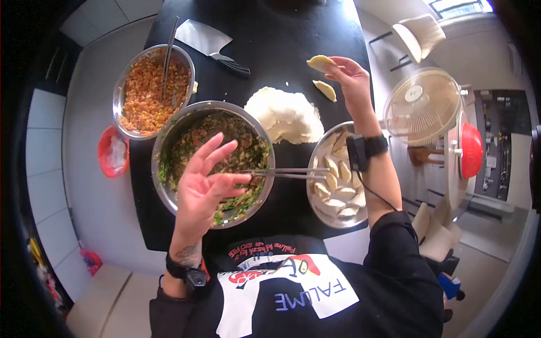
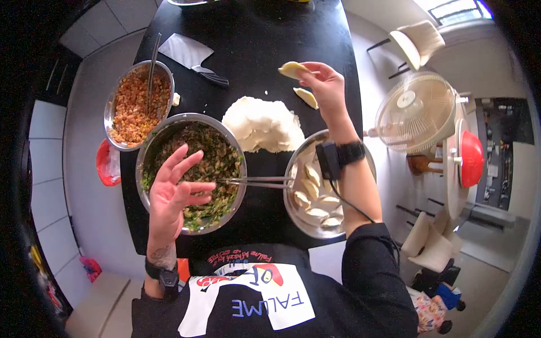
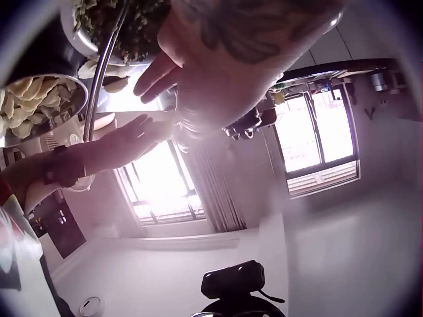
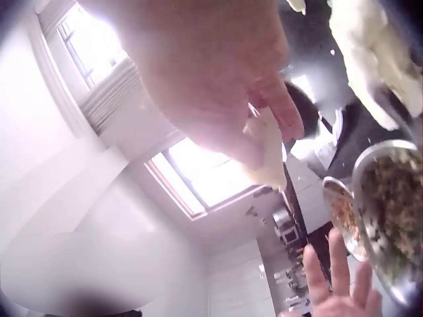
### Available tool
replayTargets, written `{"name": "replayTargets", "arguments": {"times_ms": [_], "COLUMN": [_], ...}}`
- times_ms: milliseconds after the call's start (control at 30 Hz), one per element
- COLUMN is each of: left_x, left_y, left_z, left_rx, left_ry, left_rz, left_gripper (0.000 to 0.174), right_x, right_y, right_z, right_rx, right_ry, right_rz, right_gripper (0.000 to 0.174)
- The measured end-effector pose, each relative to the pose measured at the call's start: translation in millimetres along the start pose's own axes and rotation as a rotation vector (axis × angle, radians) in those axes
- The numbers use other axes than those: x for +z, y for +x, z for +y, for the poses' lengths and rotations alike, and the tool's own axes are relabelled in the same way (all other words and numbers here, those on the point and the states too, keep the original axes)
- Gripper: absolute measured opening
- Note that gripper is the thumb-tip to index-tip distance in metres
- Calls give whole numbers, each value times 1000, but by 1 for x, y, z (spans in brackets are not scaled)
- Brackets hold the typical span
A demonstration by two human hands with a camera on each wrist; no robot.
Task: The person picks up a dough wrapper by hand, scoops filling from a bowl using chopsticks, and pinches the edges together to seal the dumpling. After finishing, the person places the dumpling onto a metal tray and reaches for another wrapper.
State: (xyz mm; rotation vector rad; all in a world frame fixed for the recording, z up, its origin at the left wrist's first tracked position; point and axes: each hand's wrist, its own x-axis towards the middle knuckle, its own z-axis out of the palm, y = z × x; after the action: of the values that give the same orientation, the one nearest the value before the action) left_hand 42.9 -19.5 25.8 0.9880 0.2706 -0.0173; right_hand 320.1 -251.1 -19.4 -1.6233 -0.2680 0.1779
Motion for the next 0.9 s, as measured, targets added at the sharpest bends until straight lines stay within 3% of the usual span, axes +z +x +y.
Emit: {"name": "replayTargets", "arguments": {"times_ms": [167, 233, 300, 433, 633, 767, 900], "left_x": [-19, -25, -32, -35, -32, -35, -40], "left_y": [-7, -7, -7, -2, 3, -2, -7], "left_z": [-5, -6, -9, -14, -20, -19, -16], "left_rx": [-1, 5, 25, 25, 7, 4, 12], "left_ry": [40, 59, 68, 61, 72, 48, 48], "left_rz": [157, 199, 264, 317, 321, 333, 353], "left_gripper": [55, 54, 53, 48, 44, 42, 42], "right_x": [-48, -55, -57, -62, -48, -44, -41], "right_y": [68, 76, 74, 76, 84, 84, 76], "right_z": [99, 110, 106, 81, 84, 87, 61], "right_rx": [-46, -16, 8, 154, 7, 31, -129], "right_ry": [-365, -491, -523, -245, -504, -600, -337], "right_rz": [6, -11, -46, -142, -226, -178, 25], "right_gripper": [19, 20, 25, 31, 23, 25, 26]}}
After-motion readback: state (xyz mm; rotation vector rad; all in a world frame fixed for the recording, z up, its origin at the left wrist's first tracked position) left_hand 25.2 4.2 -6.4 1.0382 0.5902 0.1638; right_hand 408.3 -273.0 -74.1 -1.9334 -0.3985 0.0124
